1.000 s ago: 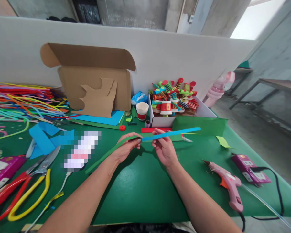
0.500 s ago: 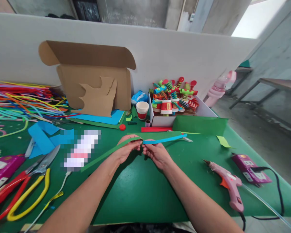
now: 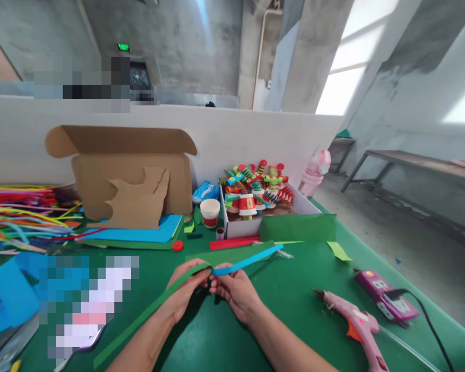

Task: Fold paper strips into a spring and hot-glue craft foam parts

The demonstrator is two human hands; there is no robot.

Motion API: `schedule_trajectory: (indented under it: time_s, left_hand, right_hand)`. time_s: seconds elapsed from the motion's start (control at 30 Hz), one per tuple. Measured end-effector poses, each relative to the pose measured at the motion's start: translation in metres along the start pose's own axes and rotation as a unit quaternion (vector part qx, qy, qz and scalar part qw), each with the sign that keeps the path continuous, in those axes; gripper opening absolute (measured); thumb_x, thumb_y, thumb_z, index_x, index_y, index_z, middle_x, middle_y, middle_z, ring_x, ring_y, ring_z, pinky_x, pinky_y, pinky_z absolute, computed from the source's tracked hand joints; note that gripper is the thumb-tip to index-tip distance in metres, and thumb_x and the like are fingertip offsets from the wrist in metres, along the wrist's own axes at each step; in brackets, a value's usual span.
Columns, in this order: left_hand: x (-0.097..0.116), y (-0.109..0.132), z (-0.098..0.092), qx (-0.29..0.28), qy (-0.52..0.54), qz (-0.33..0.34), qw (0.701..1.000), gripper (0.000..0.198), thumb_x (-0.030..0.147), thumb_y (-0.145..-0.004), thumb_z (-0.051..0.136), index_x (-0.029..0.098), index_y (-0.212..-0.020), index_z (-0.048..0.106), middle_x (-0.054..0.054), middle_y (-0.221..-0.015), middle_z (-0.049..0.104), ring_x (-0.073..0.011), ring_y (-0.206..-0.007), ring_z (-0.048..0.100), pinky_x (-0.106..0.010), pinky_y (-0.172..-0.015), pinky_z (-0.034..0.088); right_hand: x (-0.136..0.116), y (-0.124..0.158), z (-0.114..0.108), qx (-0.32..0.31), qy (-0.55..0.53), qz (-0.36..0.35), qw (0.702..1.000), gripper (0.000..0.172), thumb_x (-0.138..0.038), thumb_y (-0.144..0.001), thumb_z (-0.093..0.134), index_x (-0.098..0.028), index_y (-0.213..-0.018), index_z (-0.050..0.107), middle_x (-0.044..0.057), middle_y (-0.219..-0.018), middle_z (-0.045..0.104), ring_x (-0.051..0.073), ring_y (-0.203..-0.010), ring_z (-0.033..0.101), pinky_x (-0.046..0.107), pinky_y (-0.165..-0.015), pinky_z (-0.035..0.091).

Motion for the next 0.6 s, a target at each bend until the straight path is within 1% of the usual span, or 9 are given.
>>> schedule_trajectory:
  time_s: [0.1,0.23,0.43,0.53,0.6]
  left_hand:
    - [-0.0001,0.0015,0.002,-0.002,-0.001,-0.004,1.0,0.042,0.053,-0.057,0.081,0.017,-0.065,0.061,0.001,-0.058,0.059,-0.0114,-0.055,0.049,-0.022,-0.053,0.039]
    - [-0.0003,0.0023,0.0025,-0.007,-0.043,0.008,0.999,0.04,0.054,-0.061,0.078,0.017,-0.065,0.064,0.0,-0.058,0.061,-0.012,-0.056,0.05,-0.022,-0.054,0.039]
    - [0.0005,0.0019,0.0026,-0.007,-0.071,0.008,0.997,0.041,0.054,-0.057,0.08,0.017,-0.067,0.068,-0.002,-0.059,0.063,-0.0148,-0.055,0.054,-0.024,-0.053,0.041]
    - [0.0002,0.0015,0.003,-0.009,-0.055,0.002,0.998,0.04,0.053,-0.057,0.081,0.017,-0.068,0.068,-0.003,-0.061,0.065,-0.0153,-0.056,0.055,-0.026,-0.055,0.044]
    - [0.0001,0.0016,0.0033,-0.008,-0.05,0.004,0.999,0.038,0.05,-0.057,0.081,0.017,-0.069,0.068,-0.003,-0.061,0.065,-0.015,-0.057,0.055,-0.026,-0.056,0.044]
  right_hand:
    - [0.0003,0.0006,-0.0005,0.0,0.003,-0.008,1.0,0.044,-0.035,-0.045,0.092,-0.015,-0.069,0.061,-0.001,-0.059,0.063,0.008,-0.051,0.059,0.02,-0.054,0.049]
    - [0.0009,0.0002,-0.0021,0.007,0.02,-0.008,1.0,0.046,-0.041,-0.046,0.092,-0.016,-0.067,0.059,-0.002,-0.056,0.061,0.007,-0.05,0.057,0.019,-0.053,0.047]
    - [0.0023,-0.005,-0.0059,0.018,0.072,-0.024,0.997,0.051,-0.049,-0.045,0.09,-0.016,-0.064,0.056,-0.002,-0.051,0.058,0.007,-0.044,0.052,0.02,-0.048,0.042]
    - [0.002,-0.0054,-0.0069,0.032,0.093,-0.023,0.995,0.049,-0.051,-0.048,0.088,-0.016,-0.065,0.056,-0.001,-0.051,0.059,0.008,-0.042,0.051,0.02,-0.047,0.039]
    - [0.0012,-0.0052,-0.0068,0.043,0.1,-0.026,0.994,0.047,-0.05,-0.049,0.087,-0.016,-0.064,0.057,-0.002,-0.052,0.059,0.008,-0.044,0.051,0.021,-0.048,0.04]
Point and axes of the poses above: each hand's wrist, its own y-axis away from the middle knuckle, its own z-axis out of the palm, x = y × z, the point moved 2 cm from there along -y, towards the middle knuckle
